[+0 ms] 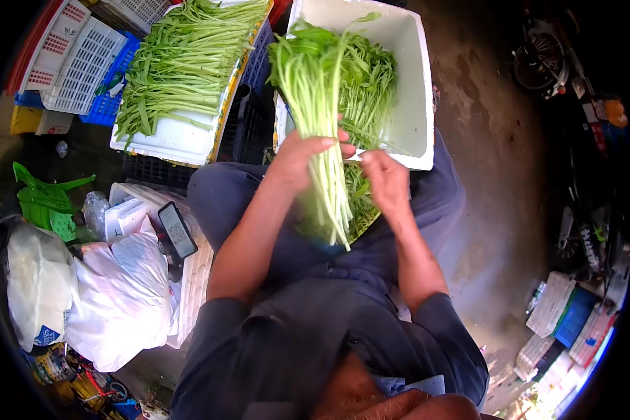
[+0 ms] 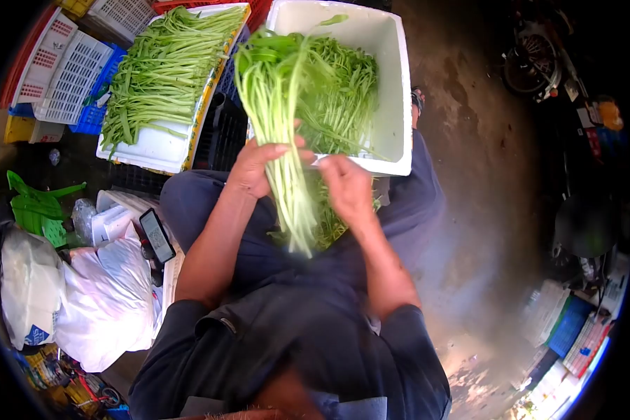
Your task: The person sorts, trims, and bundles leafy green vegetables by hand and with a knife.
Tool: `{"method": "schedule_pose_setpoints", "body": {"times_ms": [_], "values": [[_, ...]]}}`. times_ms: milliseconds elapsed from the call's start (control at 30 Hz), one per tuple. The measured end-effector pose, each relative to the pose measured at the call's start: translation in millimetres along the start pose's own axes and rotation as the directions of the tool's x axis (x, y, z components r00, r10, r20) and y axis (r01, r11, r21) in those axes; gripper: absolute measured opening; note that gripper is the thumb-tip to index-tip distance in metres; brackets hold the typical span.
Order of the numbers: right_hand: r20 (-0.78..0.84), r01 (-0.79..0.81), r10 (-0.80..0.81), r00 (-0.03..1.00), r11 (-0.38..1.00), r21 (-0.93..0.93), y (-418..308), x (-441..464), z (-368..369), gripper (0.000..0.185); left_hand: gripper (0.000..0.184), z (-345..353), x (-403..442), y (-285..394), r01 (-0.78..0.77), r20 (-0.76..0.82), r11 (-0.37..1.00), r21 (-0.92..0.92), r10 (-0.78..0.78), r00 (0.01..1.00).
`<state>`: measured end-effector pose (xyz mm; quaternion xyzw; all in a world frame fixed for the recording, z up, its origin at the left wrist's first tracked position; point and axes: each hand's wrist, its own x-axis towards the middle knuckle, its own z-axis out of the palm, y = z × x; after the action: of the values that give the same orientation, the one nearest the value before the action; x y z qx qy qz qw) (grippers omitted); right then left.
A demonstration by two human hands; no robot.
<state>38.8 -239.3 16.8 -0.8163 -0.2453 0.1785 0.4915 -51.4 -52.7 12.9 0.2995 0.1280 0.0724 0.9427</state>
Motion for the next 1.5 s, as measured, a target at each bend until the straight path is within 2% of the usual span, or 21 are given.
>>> {"method": "schedule_pose_setpoints", "body": {"times_ms": [33, 100, 167, 200, 267, 300, 367, 467, 567, 667, 767, 867, 967, 1000, 1100, 1167, 1200, 1233, 1300, 1400, 1500], "values": [[-0.066, -0.002, 0.003, 0.998, 1.000, 0.017, 9, 14, -12, 0.026, 0.065, -4, 0, 5, -0.017, -0.019, 1.000, -0.020, 0.016, 1.000], [-0.099, 0.022, -0.038, 0.994, 0.987, -0.158, 30, 52, -34, 0.030, 0.068, -11, 3, 10, -0.086, 0.026, 0.983, -0.164, 0.092, 0.995], [0.030, 0.054, -0.046, 0.999, 0.889, -0.454, 86, 89, -40, 0.032, 0.070, -12, 4, 18, -0.159, 0.040, 0.971, -0.180, 0.168, 0.985], [0.164, 0.071, 0.025, 0.986, 0.829, -0.554, 109, 105, -38, 0.032, 0.070, -9, 2, 24, -0.176, 0.038, 0.967, -0.183, 0.185, 0.982], [0.387, 0.150, 0.207, 0.899, 0.683, -0.714, 149, 131, -30, 0.033, 0.069, -9, -2, 30, -0.197, 0.054, 0.961, -0.194, 0.211, 0.976], [0.427, 0.162, 0.271, 0.863, 0.652, -0.741, 166, 144, -25, 0.033, 0.068, -11, -1, 31, -0.206, 0.074, 0.957, -0.204, 0.225, 0.972], [0.488, 0.192, 0.404, 0.773, 0.585, -0.788, 198, 161, -17, 0.032, 0.066, -17, -1, 30, -0.203, 0.088, 0.955, -0.216, 0.226, 0.970], [0.554, 0.332, 0.416, 0.721, 0.493, -0.804, 238, 173, -6, 0.032, 0.060, -22, 1, 28, -0.191, 0.052, 0.963, -0.191, 0.205, 0.977], [0.277, 0.035, 0.317, 0.907, 0.599, -0.800, 176, 159, -14, 0.031, 0.059, -22, 2, 24, -0.211, 0.002, 0.964, -0.160, 0.214, 0.977], [0.230, 0.083, 0.105, 0.967, 0.727, -0.681, 164, 152, -21, 0.028, 0.058, -20, 2, 23, -0.236, -0.024, 0.956, -0.173, 0.236, 0.971], [0.418, 0.264, 0.064, 0.906, 0.687, -0.677, 216, 170, -17, 0.030, 0.058, -19, -1, 27, -0.231, -0.015, 0.959, -0.166, 0.231, 0.973], [0.583, 0.375, 0.135, 0.801, 0.647, -0.664, 294, 181, -8, 0.032, 0.058, -24, 1, 23, -0.218, -0.038, 0.964, -0.150, 0.214, 0.976], [0.599, 0.297, 0.488, 0.635, 0.561, -0.772, 261, 184, -1, 0.035, 0.058, -27, 4, 19, -0.211, -0.083, 0.969, -0.131, 0.202, 0.976], [0.559, 0.298, 0.382, 0.736, 0.558, -0.774, 270, 183, 0, 0.035, 0.058, -27, 5, 19, -0.210, -0.104, 0.969, -0.127, 0.198, 0.975], [0.428, 0.130, 0.215, 0.878, 0.752, -0.646, 186, 168, -21, 0.033, 0.055, -23, 9, 20, -0.225, -0.166, 0.968, -0.109, 0.205, 0.965], [0.375, -0.004, 0.159, 0.913, 0.925, -0.381, 143, 149, -43, 0.027, 0.054, -21, 11, 19, -0.243, -0.201, 0.968, -0.068, 0.226, 0.953], [0.354, -0.142, 0.211, 0.911, 0.967, -0.212, 129, 137, -49, 0.024, 0.055, -21, 11, 18, -0.248, -0.206, 0.967, -0.063, 0.230, 0.951], [0.344, -0.268, 0.262, 0.902, 0.963, -0.031, 116, 122, -53, 0.022, 0.055, -21, 12, 16, -0.242, -0.226, 0.970, -0.028, 0.230, 0.947], [0.307, -0.350, 0.265, 0.914, 0.899, 0.264, 89, 86, -45, 0.016, 0.056, -20, 14, 12, -0.228, -0.269, 0.973, 0.042, 0.231, 0.935], [0.282, -0.360, 0.250, 0.926, 0.805, 0.471, 66, 42, -23, 0.013, 0.055, -10, 13, 9, -0.180, -0.251, 0.978, 0.102, 0.200, 0.947], [0.216, -0.301, 0.218, 0.952, 0.799, 0.521, 58, 7, 3, 0.017, 0.051, -2, 11, -1, -0.105, -0.262, 0.983, 0.152, 0.143, 0.955]]}}
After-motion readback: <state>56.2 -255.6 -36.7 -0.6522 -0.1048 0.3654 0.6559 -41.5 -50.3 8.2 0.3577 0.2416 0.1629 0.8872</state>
